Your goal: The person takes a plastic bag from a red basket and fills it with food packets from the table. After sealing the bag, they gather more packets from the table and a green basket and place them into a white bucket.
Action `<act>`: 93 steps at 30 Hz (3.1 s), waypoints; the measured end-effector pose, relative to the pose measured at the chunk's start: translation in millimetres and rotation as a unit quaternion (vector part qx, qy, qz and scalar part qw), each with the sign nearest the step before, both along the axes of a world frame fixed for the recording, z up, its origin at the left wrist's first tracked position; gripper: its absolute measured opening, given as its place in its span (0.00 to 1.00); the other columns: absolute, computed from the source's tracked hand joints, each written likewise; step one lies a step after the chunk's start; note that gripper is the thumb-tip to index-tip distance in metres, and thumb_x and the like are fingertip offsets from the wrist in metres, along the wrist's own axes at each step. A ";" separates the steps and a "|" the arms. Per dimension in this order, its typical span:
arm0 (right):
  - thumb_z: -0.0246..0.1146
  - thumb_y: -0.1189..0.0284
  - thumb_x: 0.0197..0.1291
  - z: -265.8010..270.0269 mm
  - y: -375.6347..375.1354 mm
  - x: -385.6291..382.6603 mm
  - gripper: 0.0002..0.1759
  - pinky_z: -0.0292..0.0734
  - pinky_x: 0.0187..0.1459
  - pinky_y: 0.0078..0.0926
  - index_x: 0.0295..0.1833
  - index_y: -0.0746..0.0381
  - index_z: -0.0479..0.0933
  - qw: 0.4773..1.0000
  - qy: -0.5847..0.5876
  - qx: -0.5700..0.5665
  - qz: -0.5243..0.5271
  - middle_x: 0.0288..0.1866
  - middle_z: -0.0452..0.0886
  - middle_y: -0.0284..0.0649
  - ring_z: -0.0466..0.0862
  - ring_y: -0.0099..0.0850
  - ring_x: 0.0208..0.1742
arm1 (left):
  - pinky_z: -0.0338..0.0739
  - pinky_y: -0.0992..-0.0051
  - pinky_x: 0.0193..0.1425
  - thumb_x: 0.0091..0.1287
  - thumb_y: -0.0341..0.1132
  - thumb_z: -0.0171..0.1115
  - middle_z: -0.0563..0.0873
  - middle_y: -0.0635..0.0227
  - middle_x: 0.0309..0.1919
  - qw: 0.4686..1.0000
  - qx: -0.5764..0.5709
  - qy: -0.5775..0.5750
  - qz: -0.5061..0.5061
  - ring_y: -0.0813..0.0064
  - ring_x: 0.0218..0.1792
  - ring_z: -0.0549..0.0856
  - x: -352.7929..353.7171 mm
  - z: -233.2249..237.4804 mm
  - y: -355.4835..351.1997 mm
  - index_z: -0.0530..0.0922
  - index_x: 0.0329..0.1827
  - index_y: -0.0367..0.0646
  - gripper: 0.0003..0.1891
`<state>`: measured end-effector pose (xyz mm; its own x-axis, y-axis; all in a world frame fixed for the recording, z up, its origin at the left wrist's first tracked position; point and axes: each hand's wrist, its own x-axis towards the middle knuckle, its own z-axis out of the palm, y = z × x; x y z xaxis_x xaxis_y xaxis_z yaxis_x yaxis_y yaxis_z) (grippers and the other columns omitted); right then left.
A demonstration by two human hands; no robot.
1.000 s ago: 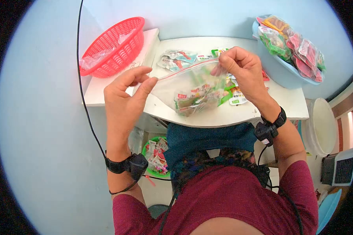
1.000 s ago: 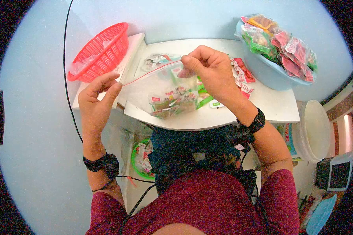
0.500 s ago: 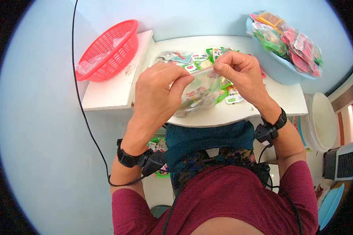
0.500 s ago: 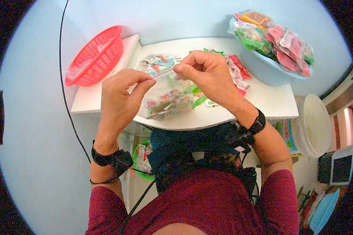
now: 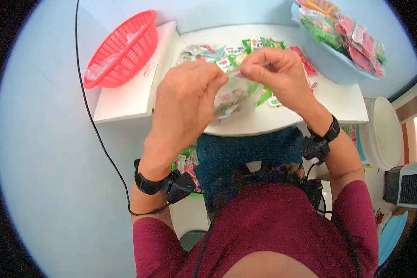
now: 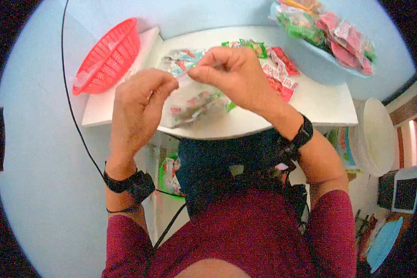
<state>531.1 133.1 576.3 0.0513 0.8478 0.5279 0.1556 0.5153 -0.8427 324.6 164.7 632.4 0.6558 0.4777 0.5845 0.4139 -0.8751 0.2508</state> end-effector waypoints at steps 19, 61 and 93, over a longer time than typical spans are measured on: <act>0.67 0.69 0.65 -12.7 -3.9 1.1 0.11 0.79 0.44 0.19 0.44 0.66 0.86 0.992 0.106 0.008 0.062 0.39 0.88 0.36 0.84 0.19 0.41 | 0.73 0.61 0.37 0.63 0.32 0.66 0.81 0.59 0.26 0.998 0.049 -0.025 0.016 0.54 0.31 0.81 0.9 -10.4 -4.6 0.79 0.33 0.41 0.05; 0.79 0.74 0.38 -62.3 -2.1 5.0 0.46 0.72 0.64 0.36 0.67 0.59 0.69 0.953 -0.274 -0.085 0.103 0.61 0.76 0.44 0.77 0.42 0.62 | 0.74 0.84 0.33 0.67 0.34 0.66 0.86 0.72 0.31 0.811 -0.583 -0.035 -0.018 0.87 0.29 0.80 -15.0 -151.8 70.2 0.83 0.45 0.37 0.10; 0.74 0.70 0.54 -62.5 -145.3 107.9 0.32 0.79 0.55 0.26 0.64 0.68 0.73 0.884 0.166 -0.399 0.177 0.53 0.84 0.38 0.82 0.23 0.51 | 0.80 0.68 0.59 0.56 0.43 0.76 0.82 0.60 0.55 0.533 -0.784 -0.171 -0.268 0.68 0.52 0.85 85.6 -156.6 -48.4 0.68 0.67 0.30 0.40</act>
